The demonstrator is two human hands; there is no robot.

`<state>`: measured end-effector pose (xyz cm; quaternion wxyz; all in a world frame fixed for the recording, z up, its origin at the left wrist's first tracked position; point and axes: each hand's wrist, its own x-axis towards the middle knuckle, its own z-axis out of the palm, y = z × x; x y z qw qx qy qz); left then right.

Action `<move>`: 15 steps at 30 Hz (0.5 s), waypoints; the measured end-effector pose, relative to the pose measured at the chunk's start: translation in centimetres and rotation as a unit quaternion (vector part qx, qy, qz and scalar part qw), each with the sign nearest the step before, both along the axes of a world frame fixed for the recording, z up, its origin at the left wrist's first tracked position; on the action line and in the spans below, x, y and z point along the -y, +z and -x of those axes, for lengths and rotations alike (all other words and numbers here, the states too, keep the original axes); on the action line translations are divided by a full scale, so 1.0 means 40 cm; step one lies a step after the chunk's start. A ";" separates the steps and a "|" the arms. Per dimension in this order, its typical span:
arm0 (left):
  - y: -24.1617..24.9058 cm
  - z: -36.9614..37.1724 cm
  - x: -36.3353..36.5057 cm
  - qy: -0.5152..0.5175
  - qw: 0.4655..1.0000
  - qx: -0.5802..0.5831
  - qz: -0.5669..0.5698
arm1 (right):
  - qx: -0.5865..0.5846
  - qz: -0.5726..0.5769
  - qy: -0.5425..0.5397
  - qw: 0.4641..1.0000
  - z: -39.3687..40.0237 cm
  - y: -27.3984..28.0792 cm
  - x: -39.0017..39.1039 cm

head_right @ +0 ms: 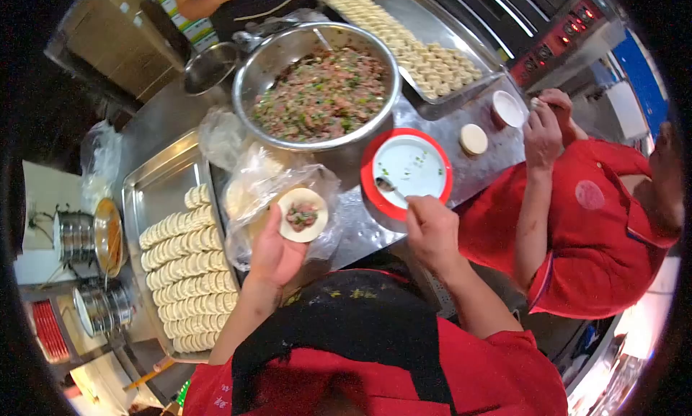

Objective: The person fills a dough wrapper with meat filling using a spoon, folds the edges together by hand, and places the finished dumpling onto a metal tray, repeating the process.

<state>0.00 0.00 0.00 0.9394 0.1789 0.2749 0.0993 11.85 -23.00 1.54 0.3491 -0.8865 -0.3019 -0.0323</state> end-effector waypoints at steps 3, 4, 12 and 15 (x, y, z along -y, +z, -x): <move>-0.010 -0.031 0.029 -0.048 0.998 -0.021 0.036 | 0.064 0.049 -0.065 0.995 -0.069 -0.015 0.080; -0.023 -0.028 0.023 -0.057 0.997 -0.019 0.044 | 0.057 0.091 -0.073 0.992 -0.073 -0.024 0.082; 0.003 -0.050 0.032 -0.067 0.995 -0.012 0.071 | 0.069 0.144 -0.022 0.987 -0.043 -0.010 0.074; 0.014 -0.048 0.031 -0.044 0.996 0.027 0.073 | -0.005 -0.049 -0.021 0.999 -0.021 0.079 0.042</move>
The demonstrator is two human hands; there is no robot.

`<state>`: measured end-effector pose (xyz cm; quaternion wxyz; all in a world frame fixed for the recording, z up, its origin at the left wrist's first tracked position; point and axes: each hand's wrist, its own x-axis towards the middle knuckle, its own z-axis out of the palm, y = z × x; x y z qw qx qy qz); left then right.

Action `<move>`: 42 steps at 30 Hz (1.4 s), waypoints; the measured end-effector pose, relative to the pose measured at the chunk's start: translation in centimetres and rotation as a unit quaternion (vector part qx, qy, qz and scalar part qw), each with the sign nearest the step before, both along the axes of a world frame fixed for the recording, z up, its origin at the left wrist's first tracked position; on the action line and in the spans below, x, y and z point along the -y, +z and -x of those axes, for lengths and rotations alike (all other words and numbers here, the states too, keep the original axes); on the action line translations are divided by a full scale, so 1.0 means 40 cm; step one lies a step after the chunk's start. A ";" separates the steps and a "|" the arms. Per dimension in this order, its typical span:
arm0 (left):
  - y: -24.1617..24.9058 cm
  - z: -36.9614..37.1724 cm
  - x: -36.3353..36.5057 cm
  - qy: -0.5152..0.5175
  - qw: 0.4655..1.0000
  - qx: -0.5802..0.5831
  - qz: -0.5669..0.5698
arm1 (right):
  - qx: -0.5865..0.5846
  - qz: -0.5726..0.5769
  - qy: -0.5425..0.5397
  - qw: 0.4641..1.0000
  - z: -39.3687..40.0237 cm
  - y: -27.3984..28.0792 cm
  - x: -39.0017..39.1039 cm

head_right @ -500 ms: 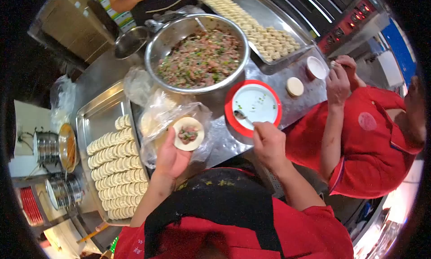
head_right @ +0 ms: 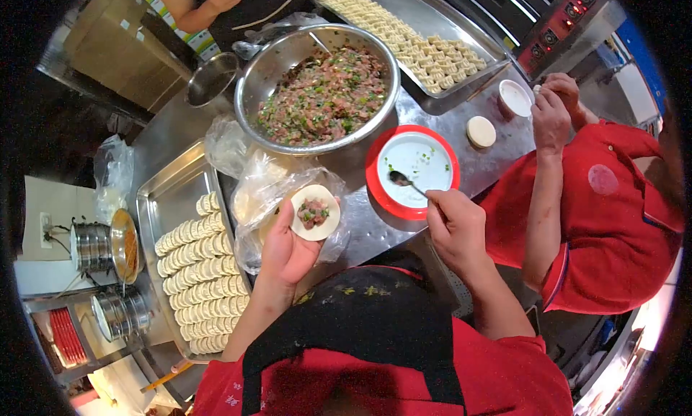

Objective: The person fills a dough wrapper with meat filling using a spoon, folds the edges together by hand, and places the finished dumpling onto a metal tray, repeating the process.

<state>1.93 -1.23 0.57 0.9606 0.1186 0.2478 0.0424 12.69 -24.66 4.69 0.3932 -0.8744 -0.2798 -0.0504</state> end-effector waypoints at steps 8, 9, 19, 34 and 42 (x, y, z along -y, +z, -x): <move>0.019 0.024 -0.001 0.037 0.999 0.030 -0.024 | 0.011 -0.074 0.185 0.980 0.041 0.040 -0.134; 0.016 0.030 -0.005 0.043 0.998 0.031 -0.029 | 0.038 -0.056 0.188 0.980 0.037 0.047 -0.142; 0.024 0.097 -0.032 0.024 0.997 0.067 -0.028 | -0.029 -0.072 0.220 0.972 0.015 0.050 -0.223; 0.039 0.113 -0.052 -0.075 0.997 0.023 -0.008 | -0.199 0.004 0.345 0.917 0.009 0.081 -0.274; 0.008 0.098 -0.063 -0.121 0.993 0.011 -0.005 | -0.220 0.009 0.305 0.926 -0.023 0.078 -0.272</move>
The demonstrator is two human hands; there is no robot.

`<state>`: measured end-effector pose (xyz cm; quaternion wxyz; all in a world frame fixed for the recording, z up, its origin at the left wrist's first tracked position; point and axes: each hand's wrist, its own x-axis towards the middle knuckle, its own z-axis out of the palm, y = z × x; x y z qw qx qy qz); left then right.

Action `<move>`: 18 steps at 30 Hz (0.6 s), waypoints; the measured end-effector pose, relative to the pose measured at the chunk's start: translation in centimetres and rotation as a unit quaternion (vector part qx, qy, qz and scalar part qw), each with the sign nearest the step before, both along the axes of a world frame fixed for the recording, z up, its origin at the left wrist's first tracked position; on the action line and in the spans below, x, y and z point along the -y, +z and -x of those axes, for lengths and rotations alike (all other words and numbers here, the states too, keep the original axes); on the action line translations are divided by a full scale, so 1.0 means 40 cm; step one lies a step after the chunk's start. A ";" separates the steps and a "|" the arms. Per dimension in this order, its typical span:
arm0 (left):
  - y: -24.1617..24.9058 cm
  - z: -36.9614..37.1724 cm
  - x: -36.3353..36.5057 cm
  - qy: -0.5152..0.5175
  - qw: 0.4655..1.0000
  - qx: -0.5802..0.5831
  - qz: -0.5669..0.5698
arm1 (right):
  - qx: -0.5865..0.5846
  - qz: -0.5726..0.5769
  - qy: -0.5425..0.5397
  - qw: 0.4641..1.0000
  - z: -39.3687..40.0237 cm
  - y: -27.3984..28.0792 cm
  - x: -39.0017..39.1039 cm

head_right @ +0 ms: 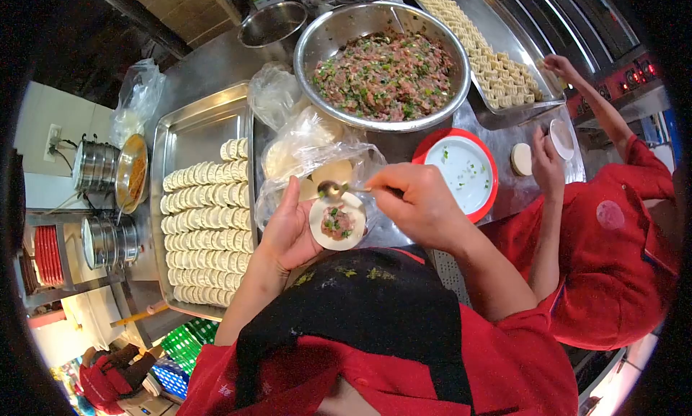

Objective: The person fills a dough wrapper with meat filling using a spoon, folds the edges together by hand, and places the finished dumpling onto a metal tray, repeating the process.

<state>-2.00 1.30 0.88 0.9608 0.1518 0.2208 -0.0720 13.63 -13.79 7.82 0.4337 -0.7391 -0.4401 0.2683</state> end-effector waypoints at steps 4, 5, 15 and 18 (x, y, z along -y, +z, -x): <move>-0.016 -0.002 -0.011 -0.011 1.000 0.008 0.009 | -0.034 0.012 -0.001 0.999 -0.020 -0.036 -0.003; -0.014 -0.002 -0.011 -0.016 1.000 0.010 0.010 | 0.013 -0.003 -0.030 0.999 -0.034 -0.047 0.006; -0.013 -0.036 -0.008 0.003 1.000 -0.022 0.009 | 0.318 0.163 -0.159 0.920 -0.146 -0.157 0.201; -0.003 -0.054 0.002 0.001 1.000 -0.019 0.007 | 0.343 0.264 -0.130 0.892 -0.121 -0.170 0.213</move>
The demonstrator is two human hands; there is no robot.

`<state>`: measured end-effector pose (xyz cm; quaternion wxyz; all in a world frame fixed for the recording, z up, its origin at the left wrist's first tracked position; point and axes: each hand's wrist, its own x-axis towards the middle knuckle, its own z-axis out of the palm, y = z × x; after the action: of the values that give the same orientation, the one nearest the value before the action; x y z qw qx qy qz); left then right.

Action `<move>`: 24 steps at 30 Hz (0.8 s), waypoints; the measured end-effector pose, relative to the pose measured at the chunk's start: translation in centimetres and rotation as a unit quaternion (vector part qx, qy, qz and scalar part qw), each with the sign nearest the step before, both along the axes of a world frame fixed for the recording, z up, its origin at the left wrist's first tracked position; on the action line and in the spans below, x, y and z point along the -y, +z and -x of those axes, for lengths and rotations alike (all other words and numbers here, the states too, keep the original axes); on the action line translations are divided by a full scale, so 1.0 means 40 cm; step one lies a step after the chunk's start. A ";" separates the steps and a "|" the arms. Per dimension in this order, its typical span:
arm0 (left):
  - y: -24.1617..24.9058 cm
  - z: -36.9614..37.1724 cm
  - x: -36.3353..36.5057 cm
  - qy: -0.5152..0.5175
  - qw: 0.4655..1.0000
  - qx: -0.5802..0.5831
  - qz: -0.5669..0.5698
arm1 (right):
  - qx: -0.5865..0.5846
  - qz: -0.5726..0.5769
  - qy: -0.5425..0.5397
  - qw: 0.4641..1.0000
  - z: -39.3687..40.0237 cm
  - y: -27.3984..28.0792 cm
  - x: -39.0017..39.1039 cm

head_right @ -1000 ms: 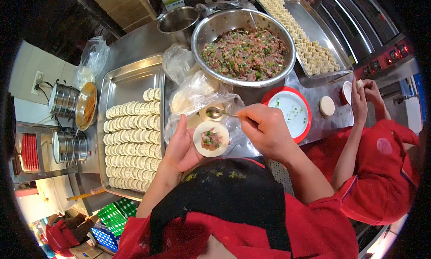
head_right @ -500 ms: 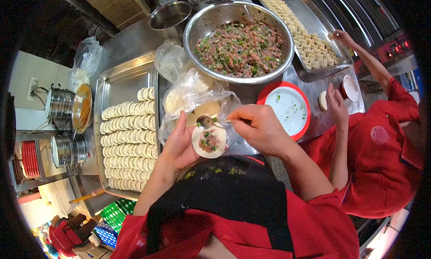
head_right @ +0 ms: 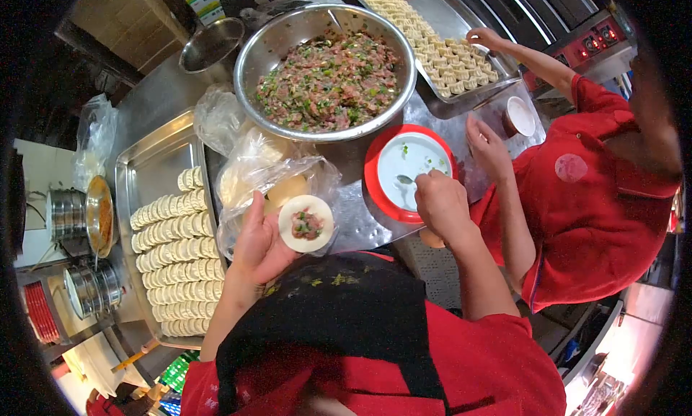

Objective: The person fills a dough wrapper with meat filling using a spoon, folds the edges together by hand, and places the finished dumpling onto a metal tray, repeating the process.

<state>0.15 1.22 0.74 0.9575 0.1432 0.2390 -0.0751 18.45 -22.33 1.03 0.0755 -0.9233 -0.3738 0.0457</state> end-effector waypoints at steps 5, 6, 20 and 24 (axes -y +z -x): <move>0.014 -0.001 -0.003 -0.007 1.000 0.017 -0.007 | 0.030 -0.064 0.007 0.997 0.010 0.040 0.007; 0.019 -0.001 -0.003 -0.008 1.000 0.015 -0.005 | -0.004 -0.169 0.009 0.986 0.017 0.064 -0.008; 0.013 0.045 -0.006 -0.013 0.998 0.026 -0.057 | -0.406 -0.269 0.011 0.873 0.069 0.125 -0.197; 0.030 0.051 -0.014 0.044 0.998 -0.004 -0.034 | -0.123 -0.326 0.058 0.936 -0.008 0.087 -0.228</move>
<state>-1.87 1.77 1.93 0.9535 0.1649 0.2509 -0.0256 18.78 -13.23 4.52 0.4146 -0.8120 -0.4089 0.0388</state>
